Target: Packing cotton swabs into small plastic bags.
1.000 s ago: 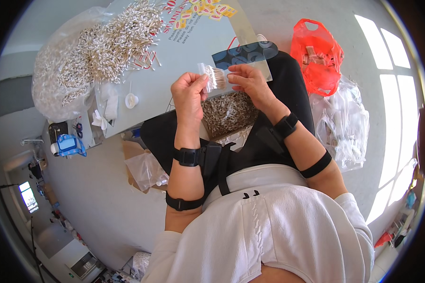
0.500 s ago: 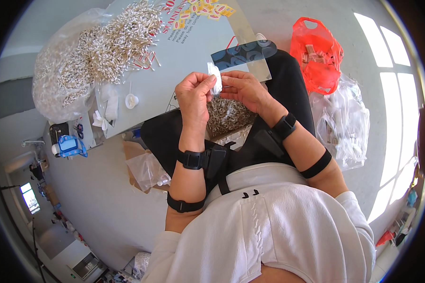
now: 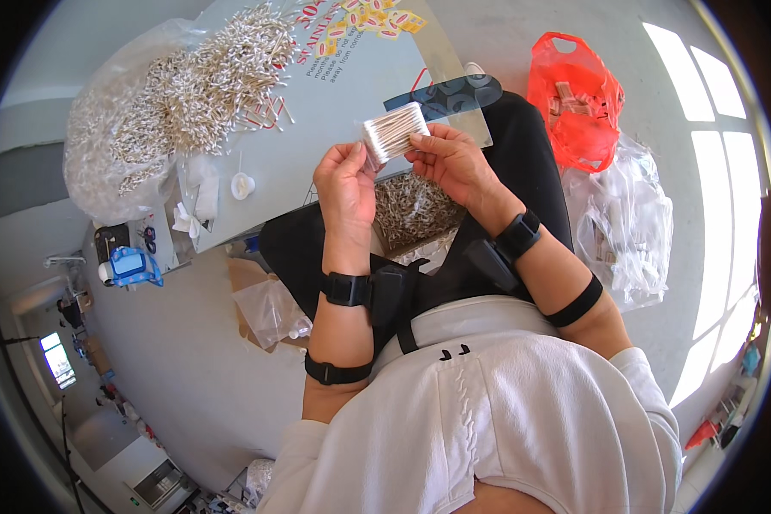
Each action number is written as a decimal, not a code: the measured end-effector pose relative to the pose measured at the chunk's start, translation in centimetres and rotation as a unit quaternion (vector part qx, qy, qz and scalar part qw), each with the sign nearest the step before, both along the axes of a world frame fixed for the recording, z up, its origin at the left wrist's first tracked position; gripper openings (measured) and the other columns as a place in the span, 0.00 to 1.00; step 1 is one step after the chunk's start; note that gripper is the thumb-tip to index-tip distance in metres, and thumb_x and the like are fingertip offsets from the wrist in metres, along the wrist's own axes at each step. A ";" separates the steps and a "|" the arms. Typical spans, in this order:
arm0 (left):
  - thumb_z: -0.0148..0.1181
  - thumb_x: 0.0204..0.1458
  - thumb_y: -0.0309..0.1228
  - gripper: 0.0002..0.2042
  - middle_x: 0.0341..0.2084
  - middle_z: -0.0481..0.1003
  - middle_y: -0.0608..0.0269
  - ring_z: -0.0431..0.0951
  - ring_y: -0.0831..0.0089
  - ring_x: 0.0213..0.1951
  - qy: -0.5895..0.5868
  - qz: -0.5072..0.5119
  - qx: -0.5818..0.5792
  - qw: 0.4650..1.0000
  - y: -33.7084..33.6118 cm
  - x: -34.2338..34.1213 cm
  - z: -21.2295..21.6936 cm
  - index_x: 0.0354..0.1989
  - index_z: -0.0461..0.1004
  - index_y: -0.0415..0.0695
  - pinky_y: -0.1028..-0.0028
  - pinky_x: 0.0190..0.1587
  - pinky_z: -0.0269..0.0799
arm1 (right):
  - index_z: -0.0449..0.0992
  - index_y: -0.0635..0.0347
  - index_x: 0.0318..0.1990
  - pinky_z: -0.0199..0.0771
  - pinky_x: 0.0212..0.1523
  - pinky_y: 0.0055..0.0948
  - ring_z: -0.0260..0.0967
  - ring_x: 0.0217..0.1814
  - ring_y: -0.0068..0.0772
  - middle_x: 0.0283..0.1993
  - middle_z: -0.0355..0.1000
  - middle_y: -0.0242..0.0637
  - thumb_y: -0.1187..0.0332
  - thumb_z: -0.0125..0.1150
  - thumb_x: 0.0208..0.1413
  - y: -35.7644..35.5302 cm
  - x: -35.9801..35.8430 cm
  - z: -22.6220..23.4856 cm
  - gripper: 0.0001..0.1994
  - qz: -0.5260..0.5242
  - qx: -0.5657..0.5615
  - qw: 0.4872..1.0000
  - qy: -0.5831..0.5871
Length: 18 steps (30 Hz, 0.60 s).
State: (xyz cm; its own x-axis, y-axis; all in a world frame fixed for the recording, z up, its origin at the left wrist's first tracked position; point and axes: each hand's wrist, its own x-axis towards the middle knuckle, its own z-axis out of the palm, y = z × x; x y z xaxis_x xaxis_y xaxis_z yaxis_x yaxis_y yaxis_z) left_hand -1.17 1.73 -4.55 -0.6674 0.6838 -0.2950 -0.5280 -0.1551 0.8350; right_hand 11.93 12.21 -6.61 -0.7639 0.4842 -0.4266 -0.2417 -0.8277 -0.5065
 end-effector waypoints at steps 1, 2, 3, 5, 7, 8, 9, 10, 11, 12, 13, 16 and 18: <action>0.53 0.54 0.24 0.02 0.32 0.74 0.57 0.74 0.66 0.35 -0.007 -0.001 -0.001 1.000 0.0 0.0 0.0 0.31 0.68 0.39 0.64 0.40 0.70 | 0.72 0.60 0.36 0.71 0.33 0.19 0.70 0.33 0.21 0.31 0.72 0.30 0.71 0.61 0.53 0.0 0.0 0.1 0.06 -0.005 0.014 1.000 -0.003; 0.53 0.54 0.24 0.02 0.32 0.74 0.57 0.74 0.66 0.35 -0.006 -0.001 -0.001 1.000 0.0 0.0 -0.1 0.31 0.68 0.39 0.64 0.40 0.70 | 0.72 0.60 0.36 0.71 0.33 0.19 0.70 0.33 0.21 0.31 0.72 0.30 0.71 0.61 0.53 -0.1 0.0 0.1 0.06 -0.005 0.014 1.000 -0.003; 0.53 0.54 0.24 0.02 0.32 0.74 0.57 0.74 0.66 0.34 -0.009 0.000 -0.002 1.000 0.0 0.1 -0.2 0.31 0.68 0.39 0.64 0.40 0.70 | 0.72 0.59 0.35 0.70 0.33 0.18 0.70 0.33 0.20 0.31 0.72 0.29 0.70 0.61 0.53 -0.2 0.0 0.2 0.06 -0.010 0.024 1.000 -0.012; 0.53 0.54 0.24 0.03 0.31 0.74 0.57 0.74 0.66 0.34 -0.011 0.001 -0.003 1.000 -0.1 0.1 -0.2 0.31 0.68 0.38 0.64 0.40 0.70 | 0.72 0.59 0.35 0.70 0.32 0.18 0.70 0.32 0.19 0.31 0.72 0.28 0.70 0.62 0.52 -0.3 0.0 0.4 0.06 -0.016 0.034 0.999 -0.020; 0.53 0.54 0.24 0.03 0.32 0.74 0.56 0.74 0.66 0.34 -0.011 0.001 -0.004 1.000 -0.1 0.1 -0.1 0.32 0.68 0.38 0.64 0.39 0.71 | 0.73 0.59 0.35 0.69 0.32 0.17 0.69 0.32 0.18 0.30 0.72 0.28 0.70 0.63 0.52 -0.3 -0.1 0.5 0.06 -0.024 0.047 0.998 -0.025; 0.53 0.54 0.24 0.03 0.32 0.74 0.56 0.74 0.66 0.34 -0.011 0.001 -0.004 1.000 0.0 0.1 0.1 0.32 0.68 0.38 0.64 0.39 0.71 | 0.73 0.59 0.35 0.69 0.32 0.17 0.69 0.32 0.18 0.30 0.72 0.28 0.70 0.63 0.52 -0.4 0.0 0.6 0.06 -0.024 0.047 0.998 -0.025; 0.53 0.54 0.25 0.03 0.30 0.74 0.58 0.74 0.68 0.32 -0.017 0.009 -0.006 1.000 0.0 0.3 0.2 0.31 0.68 0.39 0.66 0.37 0.72 | 0.72 0.58 0.36 0.69 0.33 0.18 0.70 0.32 0.18 0.31 0.72 0.28 0.70 0.61 0.53 -0.4 0.0 0.6 0.05 -0.019 0.056 0.998 -0.029; 0.54 0.54 0.25 0.04 0.28 0.73 0.59 0.74 0.70 0.30 -0.022 0.017 -0.007 1.000 0.1 0.4 0.3 0.30 0.68 0.39 0.68 0.35 0.72 | 0.72 0.58 0.37 0.70 0.33 0.18 0.70 0.33 0.18 0.32 0.72 0.28 0.71 0.59 0.55 -0.4 0.0 0.5 0.05 -0.015 0.065 0.997 -0.033; 0.54 0.54 0.25 0.04 0.28 0.73 0.59 0.74 0.70 0.30 -0.022 0.016 -0.007 1.000 0.2 0.6 0.5 0.30 0.68 0.39 0.68 0.35 0.72 | 0.72 0.58 0.37 0.70 0.33 0.18 0.70 0.33 0.18 0.32 0.72 0.28 0.71 0.59 0.55 -0.3 0.0 0.5 0.05 -0.016 0.065 0.997 -0.033; 0.54 0.55 0.26 0.04 0.29 0.74 0.59 0.74 0.70 0.30 -0.018 0.021 -0.008 1.000 0.2 0.8 0.7 0.32 0.68 0.39 0.68 0.34 0.72 | 0.72 0.58 0.37 0.69 0.33 0.18 0.70 0.33 0.18 0.32 0.72 0.28 0.71 0.59 0.55 -0.4 0.0 0.4 0.04 -0.016 0.068 0.997 -0.032; 0.54 0.55 0.27 0.04 0.30 0.74 0.60 0.74 0.71 0.31 -0.014 0.025 -0.009 1.000 0.3 0.9 0.9 0.34 0.68 0.40 0.68 0.34 0.72 | 0.72 0.58 0.37 0.69 0.33 0.18 0.70 0.33 0.18 0.32 0.72 0.27 0.71 0.59 0.55 -0.4 0.0 0.4 0.04 -0.016 0.072 0.997 -0.032; 0.55 0.54 0.29 0.07 0.32 0.74 0.61 0.75 0.72 0.32 -0.011 0.015 0.002 1.000 0.4 1.0 1.4 0.38 0.68 0.40 0.69 0.34 0.72 | 0.73 0.58 0.36 0.69 0.33 0.17 0.69 0.33 0.18 0.31 0.72 0.27 0.70 0.59 0.54 -0.4 0.0 0.5 0.04 -0.016 0.080 0.996 -0.034; 0.57 0.53 0.29 0.09 0.32 0.74 0.61 0.75 0.72 0.33 -0.003 0.004 0.006 1.000 0.4 1.0 1.7 0.39 0.68 0.39 0.71 0.34 0.72 | 0.73 0.58 0.36 0.69 0.33 0.17 0.69 0.33 0.18 0.31 0.72 0.27 0.71 0.59 0.54 -0.5 0.0 0.7 0.04 -0.016 0.088 0.995 -0.039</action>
